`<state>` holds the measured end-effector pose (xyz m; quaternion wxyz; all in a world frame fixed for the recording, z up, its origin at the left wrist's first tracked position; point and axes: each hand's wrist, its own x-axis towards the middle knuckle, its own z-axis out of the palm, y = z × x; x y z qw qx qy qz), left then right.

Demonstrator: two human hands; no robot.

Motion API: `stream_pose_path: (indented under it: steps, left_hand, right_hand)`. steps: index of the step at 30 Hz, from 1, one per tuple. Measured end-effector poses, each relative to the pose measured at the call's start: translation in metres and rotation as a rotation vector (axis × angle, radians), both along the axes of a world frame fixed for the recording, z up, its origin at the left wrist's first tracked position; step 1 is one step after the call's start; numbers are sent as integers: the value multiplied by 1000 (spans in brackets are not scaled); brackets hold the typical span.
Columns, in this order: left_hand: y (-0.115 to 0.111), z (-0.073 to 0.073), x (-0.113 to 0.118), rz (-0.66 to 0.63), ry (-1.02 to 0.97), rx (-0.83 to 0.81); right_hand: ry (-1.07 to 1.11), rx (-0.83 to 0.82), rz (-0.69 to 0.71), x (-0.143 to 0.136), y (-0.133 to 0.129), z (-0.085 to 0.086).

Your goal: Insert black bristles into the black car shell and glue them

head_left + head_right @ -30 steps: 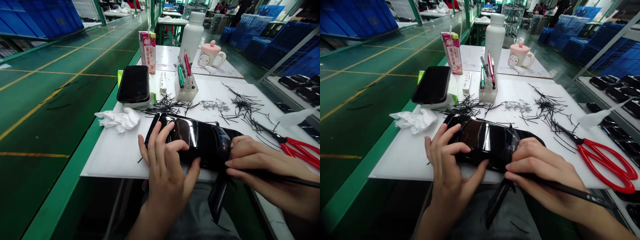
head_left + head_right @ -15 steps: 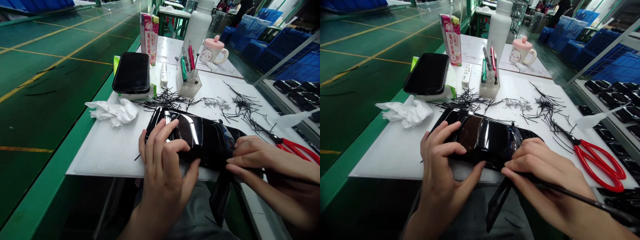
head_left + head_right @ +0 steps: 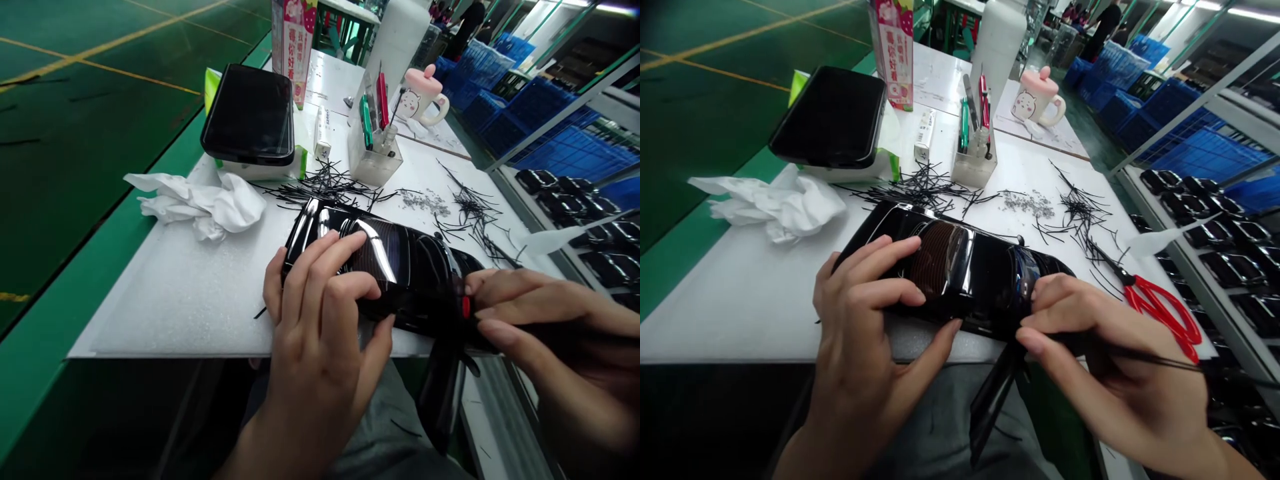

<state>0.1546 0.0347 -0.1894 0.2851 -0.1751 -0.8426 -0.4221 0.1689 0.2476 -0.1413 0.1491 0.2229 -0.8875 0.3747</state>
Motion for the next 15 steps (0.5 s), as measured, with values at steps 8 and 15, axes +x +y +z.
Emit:
stream_pose_path:
  steps: [8,15]
  left_hand:
    - [-1,-2,1,5,9,-13]
    - [0,-1,0,12,18,-8]
  right_hand:
    - [-38,47,114,-4,-2,3]
    - [-26,59,95,-2,-9,4]
